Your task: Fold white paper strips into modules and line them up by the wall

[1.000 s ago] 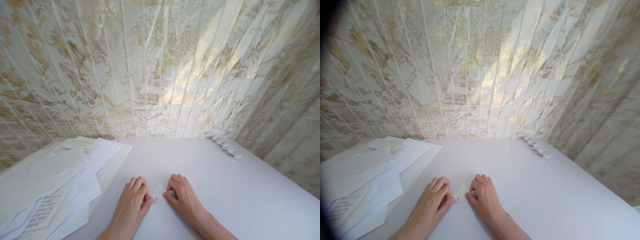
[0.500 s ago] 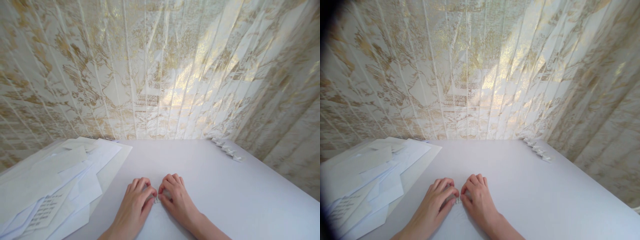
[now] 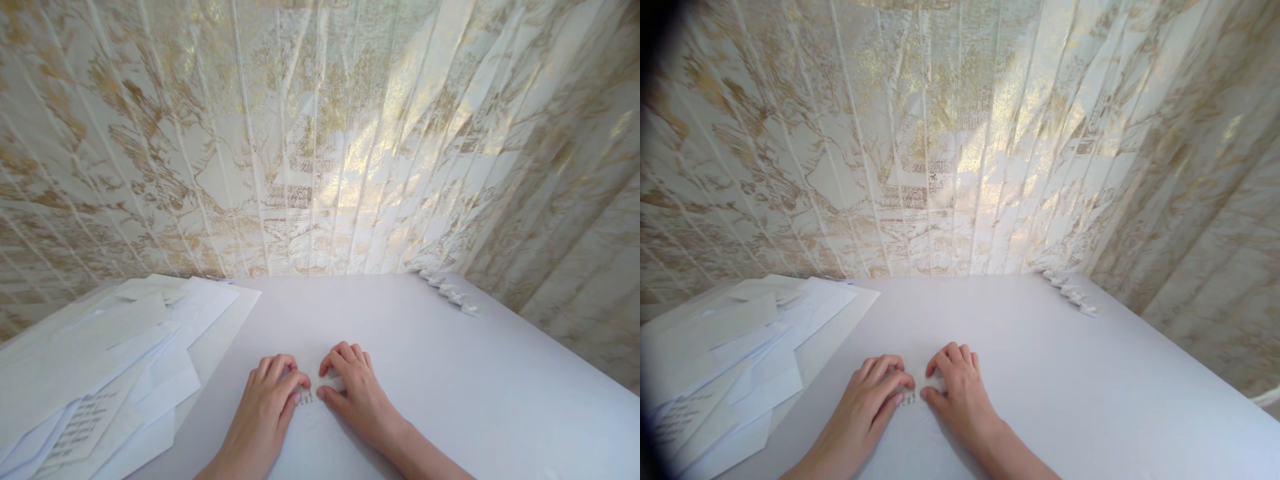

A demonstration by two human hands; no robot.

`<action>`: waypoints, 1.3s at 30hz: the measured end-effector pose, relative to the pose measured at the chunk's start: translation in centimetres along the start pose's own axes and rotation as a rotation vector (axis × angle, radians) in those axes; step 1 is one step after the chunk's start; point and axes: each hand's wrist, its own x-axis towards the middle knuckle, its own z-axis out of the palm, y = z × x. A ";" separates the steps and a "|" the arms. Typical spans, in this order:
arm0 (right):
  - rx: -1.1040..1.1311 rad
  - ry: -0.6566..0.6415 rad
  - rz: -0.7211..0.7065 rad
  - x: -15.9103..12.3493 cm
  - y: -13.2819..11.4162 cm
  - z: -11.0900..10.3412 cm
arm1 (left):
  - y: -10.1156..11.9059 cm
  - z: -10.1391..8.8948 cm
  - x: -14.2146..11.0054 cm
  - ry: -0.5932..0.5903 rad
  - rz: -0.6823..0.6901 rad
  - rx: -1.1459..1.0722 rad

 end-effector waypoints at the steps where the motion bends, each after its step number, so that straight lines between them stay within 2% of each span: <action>1: -0.001 -0.001 0.007 -0.1 0.3 -0.3 | 0.0 0.0 -0.1 0.001 0.002 0.006; 9: 0.018 -0.016 -0.023 -0.4 2.6 -2.0 | 0.5 -0.6 -0.3 0.000 0.032 0.074; 16: 0.028 -0.044 -0.164 -0.6 0.0 -0.7 | 0.9 -1.0 0.5 -0.003 0.163 0.210; 21: -0.028 -0.027 -0.177 -0.4 -1.0 0.2 | 0.8 -0.9 0.5 0.079 0.241 0.344; 26: -0.042 -0.009 -0.194 -0.5 -1.2 0.2 | 1.0 -1.0 0.1 0.183 0.349 0.406; 32: -0.021 0.007 -0.215 -0.9 -1.7 0.1 | 1.4 -1.4 0.1 0.317 0.441 0.375; 35: 0.002 0.018 -0.230 -0.7 -1.5 0.2 | 1.8 -1.7 0.3 0.344 0.451 0.301; 37: 0.011 0.032 -0.228 -0.5 -1.2 0.3 | 1.9 -1.5 0.3 0.347 0.428 0.243; 39: 0.028 0.050 -0.212 -0.4 -0.9 0.2 | 2.0 -0.8 0.0 0.363 0.320 0.124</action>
